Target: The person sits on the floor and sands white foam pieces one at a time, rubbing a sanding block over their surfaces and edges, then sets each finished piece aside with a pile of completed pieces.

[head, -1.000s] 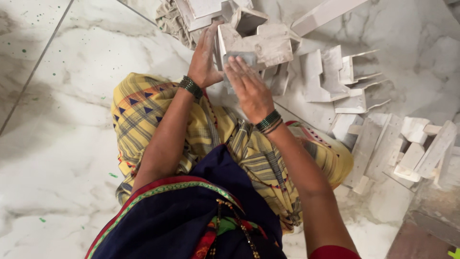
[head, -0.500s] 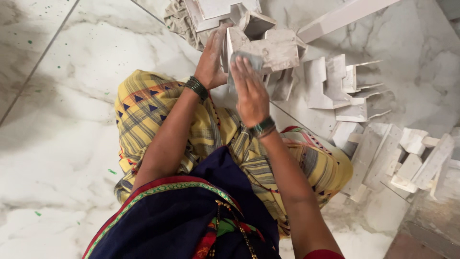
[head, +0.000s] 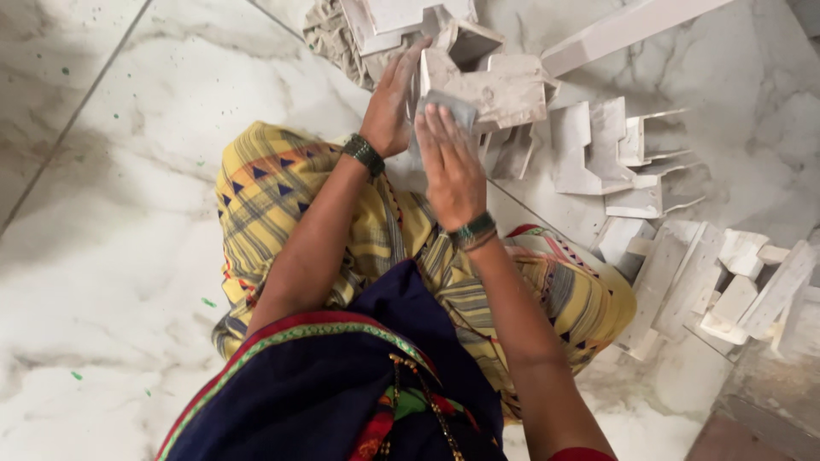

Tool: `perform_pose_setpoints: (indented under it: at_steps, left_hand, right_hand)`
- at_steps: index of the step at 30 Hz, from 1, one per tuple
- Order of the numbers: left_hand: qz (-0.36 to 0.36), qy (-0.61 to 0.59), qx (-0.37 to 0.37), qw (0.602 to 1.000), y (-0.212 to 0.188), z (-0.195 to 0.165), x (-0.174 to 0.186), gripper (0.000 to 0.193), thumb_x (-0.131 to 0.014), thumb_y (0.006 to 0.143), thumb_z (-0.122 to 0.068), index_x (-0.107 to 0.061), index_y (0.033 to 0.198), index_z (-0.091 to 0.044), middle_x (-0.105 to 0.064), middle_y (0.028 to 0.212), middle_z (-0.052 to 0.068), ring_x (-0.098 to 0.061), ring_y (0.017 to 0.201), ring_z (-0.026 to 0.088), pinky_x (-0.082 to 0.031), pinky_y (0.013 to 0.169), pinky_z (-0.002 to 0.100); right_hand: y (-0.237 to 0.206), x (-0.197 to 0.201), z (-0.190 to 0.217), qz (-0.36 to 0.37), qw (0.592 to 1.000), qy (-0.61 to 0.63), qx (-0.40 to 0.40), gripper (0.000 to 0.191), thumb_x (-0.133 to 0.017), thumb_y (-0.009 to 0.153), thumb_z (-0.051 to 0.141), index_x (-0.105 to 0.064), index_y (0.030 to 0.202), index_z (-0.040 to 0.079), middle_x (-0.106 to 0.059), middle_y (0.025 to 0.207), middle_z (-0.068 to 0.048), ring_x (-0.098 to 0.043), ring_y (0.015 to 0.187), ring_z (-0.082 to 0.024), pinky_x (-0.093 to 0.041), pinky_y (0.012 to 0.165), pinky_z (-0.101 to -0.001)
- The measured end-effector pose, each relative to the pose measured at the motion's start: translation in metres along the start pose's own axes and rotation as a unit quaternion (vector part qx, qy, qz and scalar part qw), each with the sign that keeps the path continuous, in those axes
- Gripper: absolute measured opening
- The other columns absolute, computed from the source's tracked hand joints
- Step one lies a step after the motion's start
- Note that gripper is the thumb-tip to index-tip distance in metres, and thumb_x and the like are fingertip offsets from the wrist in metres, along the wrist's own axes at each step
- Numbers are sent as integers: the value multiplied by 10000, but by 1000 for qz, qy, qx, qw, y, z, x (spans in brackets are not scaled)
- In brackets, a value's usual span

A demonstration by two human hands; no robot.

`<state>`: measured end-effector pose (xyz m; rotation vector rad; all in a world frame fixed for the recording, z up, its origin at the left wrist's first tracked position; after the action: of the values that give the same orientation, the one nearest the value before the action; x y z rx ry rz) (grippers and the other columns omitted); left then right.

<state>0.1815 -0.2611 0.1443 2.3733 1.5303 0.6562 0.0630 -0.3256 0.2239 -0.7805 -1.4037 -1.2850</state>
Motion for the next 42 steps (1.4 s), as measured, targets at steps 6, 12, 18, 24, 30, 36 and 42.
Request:
perform_pose_setpoints:
  at_steps: [6,12,18,24,30,36,42]
  left_hand:
    - [-31,60,-7,998,4,4,1,1080,-910,715,-361,-305,1538,-10,-353,1564,229,-361,1458,456,-318,1228,474]
    - [-5,15,-29,999,2,-6,0,1087,-947,748,-290,-318,1607,-72,-421,1676,186,-437,1503,416,-377,1310,432]
    - [-5,2,-8,1000,5,-21,7,1217,-965,574,-305,-303,1578,-116,-456,1512,196,-443,1416,433,-394,1227,460]
    - [-17,29,-46,998,7,-25,9,1253,-987,600,-322,-257,1587,-77,-437,1568,203,-404,1426,455,-362,1217,480]
    - [3,0,-13,1000,4,-15,5,1195,-937,595,-264,-293,1589,-98,-443,1578,135,-438,1448,404,-402,1248,442]
    - [6,24,-3,1000,6,-16,1,1229,-988,598,-307,-296,1589,-88,-434,1530,171,-443,1408,429,-396,1212,461]
    - [1,7,-6,1000,6,-16,4,1213,-959,607,-260,-288,1607,-115,-468,1517,170,-476,1425,411,-437,1232,435]
  right_hand:
    - [70,-23,-26,-14,1000,1,-20,591,-478,967,-97,-476,1523,101,-480,1604,-126,-425,1517,-292,-366,1269,-451]
    - [36,-35,-38,-21,1000,1,-21,687,-482,910,-198,-487,1525,106,-454,1612,-117,-431,1512,-279,-364,1278,-444]
    - [4,-4,-124,-30,990,38,-133,733,-446,857,-215,-504,1525,80,-511,1567,-171,-515,1435,-291,-421,1215,-392]
    - [16,21,-139,-40,987,7,-158,691,-470,853,-182,-517,1497,64,-530,1547,-192,-548,1395,-326,-449,1170,-418]
    - [-30,-8,-78,-11,997,3,-79,770,-421,893,-254,-470,1562,123,-466,1624,-121,-469,1521,-300,-469,1126,-330]
    - [-38,27,-142,-38,978,-57,-199,833,-489,842,-211,-366,1613,80,-376,1654,-172,-364,1542,-320,-310,1289,-463]
    - [-43,-8,-52,-60,991,3,-117,800,-468,864,-221,-386,1592,98,-406,1649,-106,-364,1564,-267,-295,1317,-479]
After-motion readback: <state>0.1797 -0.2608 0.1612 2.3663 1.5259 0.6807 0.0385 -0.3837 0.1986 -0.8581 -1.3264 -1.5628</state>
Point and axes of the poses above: each hand's wrist, its own y-axis towards the middle knuckle, its own x-axis out of the back of the hand, z = x × y, the point moved 8 cm from there along y, towards the middle knuckle
